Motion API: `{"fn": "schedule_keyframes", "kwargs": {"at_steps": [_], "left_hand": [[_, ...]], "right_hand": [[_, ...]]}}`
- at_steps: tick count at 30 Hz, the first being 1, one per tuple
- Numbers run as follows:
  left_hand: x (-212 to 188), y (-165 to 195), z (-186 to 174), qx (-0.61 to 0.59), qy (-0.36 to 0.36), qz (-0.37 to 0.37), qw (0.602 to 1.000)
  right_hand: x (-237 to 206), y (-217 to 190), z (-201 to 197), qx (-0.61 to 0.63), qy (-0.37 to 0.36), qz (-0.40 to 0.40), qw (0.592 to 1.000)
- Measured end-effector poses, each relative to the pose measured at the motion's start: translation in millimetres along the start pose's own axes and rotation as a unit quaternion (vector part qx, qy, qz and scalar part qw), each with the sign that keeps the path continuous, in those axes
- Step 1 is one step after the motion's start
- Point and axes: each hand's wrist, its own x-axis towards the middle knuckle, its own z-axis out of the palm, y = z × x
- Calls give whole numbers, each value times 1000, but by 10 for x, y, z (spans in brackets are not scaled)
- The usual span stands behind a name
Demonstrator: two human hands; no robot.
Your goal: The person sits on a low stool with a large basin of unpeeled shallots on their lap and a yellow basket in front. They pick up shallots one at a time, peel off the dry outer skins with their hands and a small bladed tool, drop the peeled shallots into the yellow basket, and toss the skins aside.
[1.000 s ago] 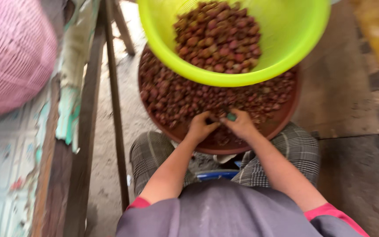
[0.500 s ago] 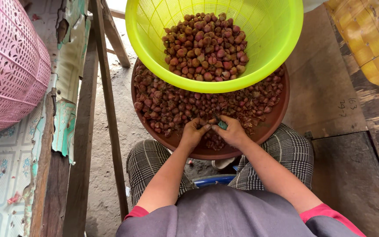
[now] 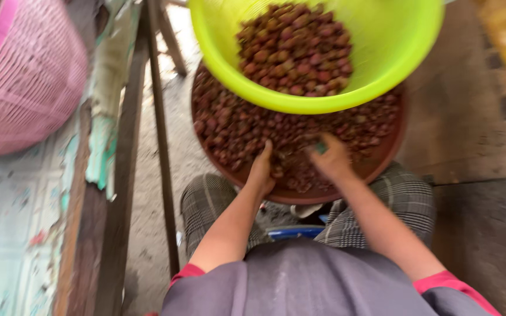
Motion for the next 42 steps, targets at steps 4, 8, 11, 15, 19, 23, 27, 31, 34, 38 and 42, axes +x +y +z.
{"fn": "schedule_keyframes", "kwargs": {"at_steps": [4, 8, 11, 15, 19, 23, 27, 31, 34, 38, 42], "left_hand": [[107, 111, -241, 65, 68, 105, 990], [191, 61, -269, 169, 85, 139, 972], [209, 24, -241, 303, 71, 303, 901], [201, 41, -234, 383, 60, 380, 840], [162, 39, -208, 399, -22, 310, 863], [126, -3, -127, 295, -84, 212, 928], [71, -15, -140, 265, -82, 193, 941], [20, -93, -174, 222, -75, 190, 953], [30, -137, -158, 181, -96, 158, 966], [56, -154, -160, 125, -114, 149, 974], [70, -163, -158, 119, -119, 172, 971]], "right_hand": [[145, 81, 76, -218, -30, -23, 975], [236, 33, 295, -264, -43, -120, 956], [314, -96, 399, -346, -54, -54, 935], [282, -222, 386, -306, -72, -50, 948], [175, -280, 364, -82, -72, 20, 994], [77, -277, 331, 35, -96, 117, 988], [18, -266, 293, 71, -68, 92, 991], [-80, -174, 273, 101, -77, -43, 991], [-117, -105, 282, 100, -112, 41, 988], [-141, -114, 273, 83, -85, 117, 986], [-184, -213, 266, 214, -111, -28, 970]]}}
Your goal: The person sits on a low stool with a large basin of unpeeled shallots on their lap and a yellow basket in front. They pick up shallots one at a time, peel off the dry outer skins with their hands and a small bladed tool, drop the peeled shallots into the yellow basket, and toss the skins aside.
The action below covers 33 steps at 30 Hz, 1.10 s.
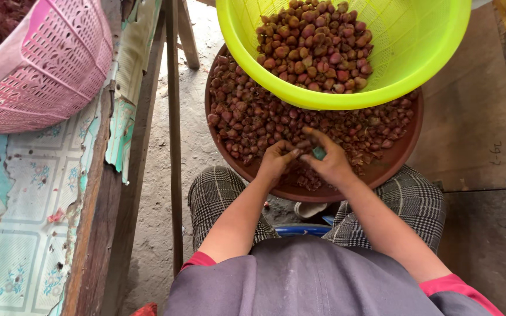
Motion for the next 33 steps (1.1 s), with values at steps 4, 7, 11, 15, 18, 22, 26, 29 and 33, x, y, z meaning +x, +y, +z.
{"fn": "schedule_keyframes", "kwargs": {"at_steps": [4, 7, 11, 15, 18, 22, 26, 29, 33], "left_hand": [[-19, 2, 20, 16, -23, -20, 999], [-77, 35, 51, 16, -53, -39, 998], [-121, 46, 109, 98, -51, -36, 993], [-47, 33, 53, 49, -17, -68, 996], [29, 80, -112, -40, 57, -23, 997], [58, 190, -304, -86, 97, 24, 991], [23, 256, -363, -181, 121, -20, 976], [24, 237, -379, -141, 167, -24, 976], [61, 118, -400, 38, 173, 122, 976]], "right_hand": [[5, -35, 36, -46, 51, 37, 997], [11, -34, 17, -57, 78, 80, 992], [-2, -59, 33, 9, 84, 146, 986], [20, -59, -110, -75, 143, 146, 976], [40, -7, -334, -245, 154, 61, 955], [26, 164, -353, -361, 90, 76, 925], [101, 261, -6, -372, 39, -4, 927], [222, 269, 223, -409, 12, -80, 909], [329, 265, 389, -474, 24, -94, 875]]}}
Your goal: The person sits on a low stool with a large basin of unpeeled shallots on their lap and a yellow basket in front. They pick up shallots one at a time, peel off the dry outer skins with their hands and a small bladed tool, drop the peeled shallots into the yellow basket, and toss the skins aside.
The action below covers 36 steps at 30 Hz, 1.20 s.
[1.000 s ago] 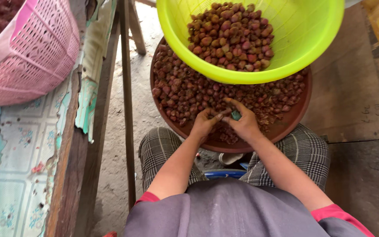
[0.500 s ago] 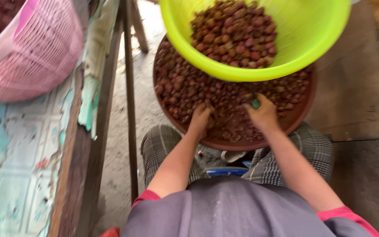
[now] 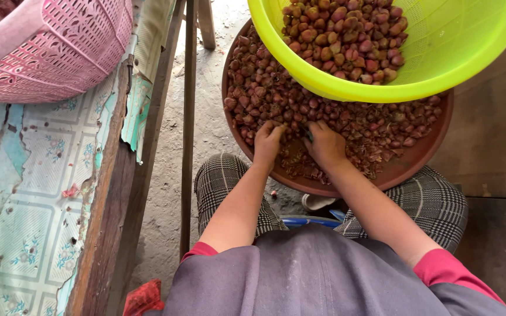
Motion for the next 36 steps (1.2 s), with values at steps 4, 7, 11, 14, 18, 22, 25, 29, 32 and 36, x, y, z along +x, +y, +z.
{"fn": "schedule_keyframes", "kwargs": {"at_steps": [4, 7, 11, 14, 18, 22, 25, 29, 32, 36], "left_hand": [[3, -93, -10, 134, -22, 57, 989], [-16, -97, 32, 212, -75, 118, 967], [-103, -128, 164, 167, -163, -11, 972], [-129, -138, 232, 90, -164, -9, 982], [-145, -167, 224, 41, -165, -26, 985], [-188, -214, 229, 26, -188, -47, 981], [-205, -220, 245, 20, -196, -38, 980], [-204, -209, 241, -19, -179, -35, 983], [-201, -215, 226, -44, -184, -51, 981], [-209, -245, 227, -37, -199, -52, 978]], "right_hand": [[-1, 63, 39, 18, -3, 16, 1000], [-30, 139, -35, 180, -24, 117, 976], [-133, 166, -202, 441, -80, 294, 844], [-199, 97, -306, 482, -71, 299, 821], [-258, 74, -353, 490, -62, 255, 831], [-322, 127, -304, 457, -59, 218, 860], [-350, 149, -279, 461, -53, 242, 852], [-390, 216, -346, 454, -94, 209, 861], [-447, 256, -413, 439, -154, 179, 867], [-518, 269, -392, 430, -158, 117, 881]]}}
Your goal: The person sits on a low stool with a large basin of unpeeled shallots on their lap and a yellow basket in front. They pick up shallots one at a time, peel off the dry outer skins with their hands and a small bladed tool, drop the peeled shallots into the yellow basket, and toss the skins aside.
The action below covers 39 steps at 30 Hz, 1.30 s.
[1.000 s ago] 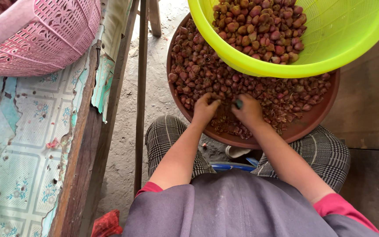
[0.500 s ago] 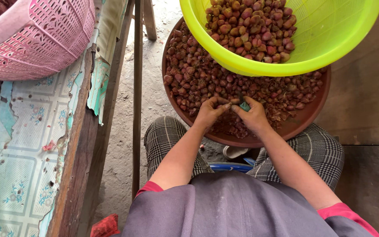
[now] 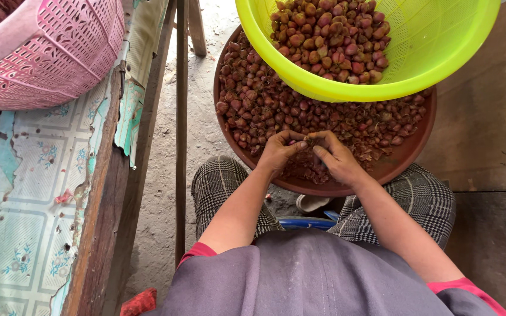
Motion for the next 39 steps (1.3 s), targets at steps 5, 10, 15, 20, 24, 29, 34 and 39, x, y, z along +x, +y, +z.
{"fn": "schedule_keyframes", "kwargs": {"at_steps": [5, 10, 15, 20, 24, 29, 34, 39], "left_hand": [[1, -26, 26, 16, -3, 3, 1000], [-12, -36, 37, 32, -9, 5, 999], [-26, -11, 60, 7, 12, 19, 1000], [-56, 28, 56, -12, 13, 9, 1000], [-9, 119, -121, -108, 56, 6, 992], [63, 91, -140, 252, 154, 62, 953], [53, -45, -27, 704, 114, 195, 674], [30, 5, 90, 766, 102, 140, 619]], "right_hand": [[-32, 66, 77, -105, 86, -9, 991], [-56, 102, 24, -94, 107, 0, 990], [-58, 95, 59, 53, 53, 53, 996], [-47, 88, 102, -115, 127, 37, 984], [38, 137, -67, -125, 182, 139, 965], [119, 185, -95, -162, 160, 63, 972], [121, 117, 15, -132, 145, 162, 967], [99, 61, 40, -137, 142, 103, 975]]}}
